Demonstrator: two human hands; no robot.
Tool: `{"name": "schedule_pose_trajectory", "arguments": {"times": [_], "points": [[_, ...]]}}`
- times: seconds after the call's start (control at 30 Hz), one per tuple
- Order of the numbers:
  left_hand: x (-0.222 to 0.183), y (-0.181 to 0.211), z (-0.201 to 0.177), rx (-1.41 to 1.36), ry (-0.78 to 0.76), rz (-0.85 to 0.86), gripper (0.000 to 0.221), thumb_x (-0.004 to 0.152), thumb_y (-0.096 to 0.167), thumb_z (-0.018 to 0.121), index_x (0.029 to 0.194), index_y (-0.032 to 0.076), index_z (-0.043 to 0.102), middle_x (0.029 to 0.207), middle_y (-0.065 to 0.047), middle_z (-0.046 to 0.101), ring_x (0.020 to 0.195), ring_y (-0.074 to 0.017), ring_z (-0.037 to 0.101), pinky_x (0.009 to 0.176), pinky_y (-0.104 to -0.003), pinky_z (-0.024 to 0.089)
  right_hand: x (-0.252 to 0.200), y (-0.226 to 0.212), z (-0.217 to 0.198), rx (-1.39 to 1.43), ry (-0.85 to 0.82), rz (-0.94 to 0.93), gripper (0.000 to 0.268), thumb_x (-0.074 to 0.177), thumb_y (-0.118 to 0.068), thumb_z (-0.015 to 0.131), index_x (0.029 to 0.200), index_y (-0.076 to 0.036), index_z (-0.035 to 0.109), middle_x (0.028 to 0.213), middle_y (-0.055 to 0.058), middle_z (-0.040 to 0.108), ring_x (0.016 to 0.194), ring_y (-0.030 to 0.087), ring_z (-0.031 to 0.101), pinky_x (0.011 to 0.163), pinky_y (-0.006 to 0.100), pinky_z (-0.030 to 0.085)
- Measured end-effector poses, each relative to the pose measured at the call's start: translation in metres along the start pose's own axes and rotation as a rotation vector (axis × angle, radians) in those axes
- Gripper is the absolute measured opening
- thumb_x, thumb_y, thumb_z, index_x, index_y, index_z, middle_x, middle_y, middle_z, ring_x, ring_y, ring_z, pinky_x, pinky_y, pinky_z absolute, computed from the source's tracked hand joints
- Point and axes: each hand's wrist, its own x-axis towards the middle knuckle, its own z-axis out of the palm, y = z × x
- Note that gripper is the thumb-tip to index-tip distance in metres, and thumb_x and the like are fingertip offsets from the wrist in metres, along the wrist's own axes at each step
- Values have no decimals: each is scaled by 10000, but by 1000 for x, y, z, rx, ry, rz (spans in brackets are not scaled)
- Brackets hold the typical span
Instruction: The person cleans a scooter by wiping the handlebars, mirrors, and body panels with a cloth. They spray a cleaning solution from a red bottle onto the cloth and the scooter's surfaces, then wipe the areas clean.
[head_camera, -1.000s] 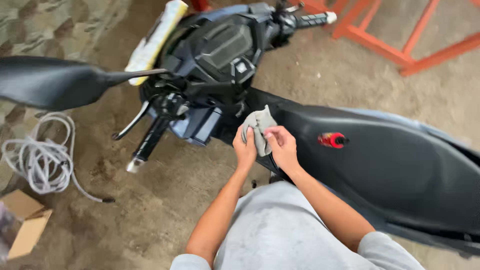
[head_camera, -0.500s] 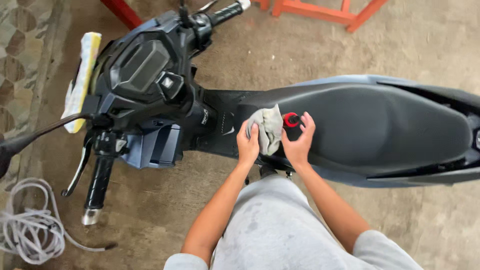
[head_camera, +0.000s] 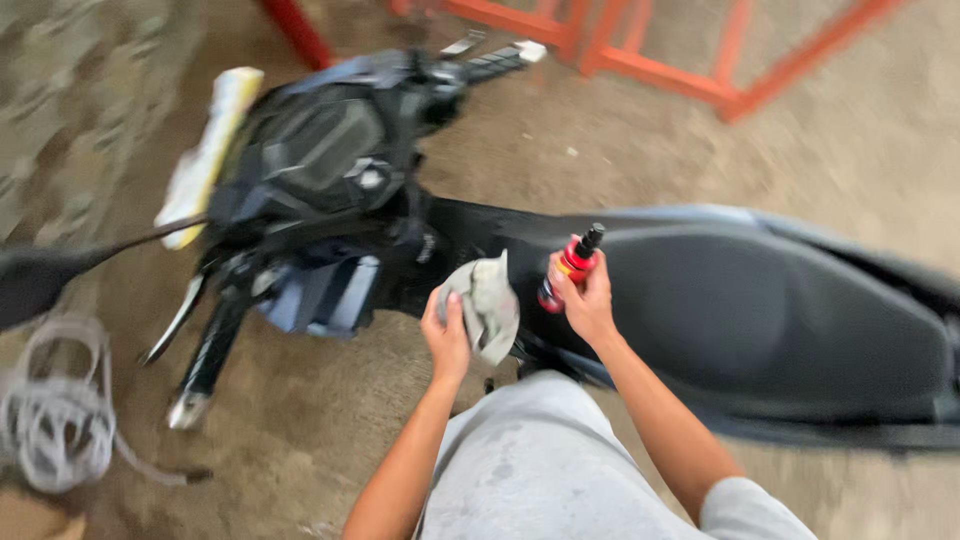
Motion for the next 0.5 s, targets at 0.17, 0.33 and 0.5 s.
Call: {"name": "schedule_pose_trajectory", "arguments": {"times": [0.17,0.33,0.5], "points": [[0,42,-71,-42,362,161,233,1037,190,605,1103,-26,664,982,-41,655,916,-106,576,839,-277,491,40,-88,109,-219,-356,55,841,970,10,602,1615,-136,82,1310,153,553,911,166,670,818,374,618],[-15,108,-121,-388,562,240,290,1048,229,571,1179,-26,614,1057,-53,662,958,-118,602,880,-283,498,56,-130,211,-213,-754,-62,896,965,42,668,1642,-159,118,1222,143,565,958,190,703,876,386,628],[3,151,-177,-597,607,270,316,1017,267,573,1175,-6,587,1070,-68,680,959,-142,648,876,-301,536,71,-141,302,-172,-918,-62,901,943,45,685,1648,-175,170,1136,132,616,996,209,703,880,389,629]]}}
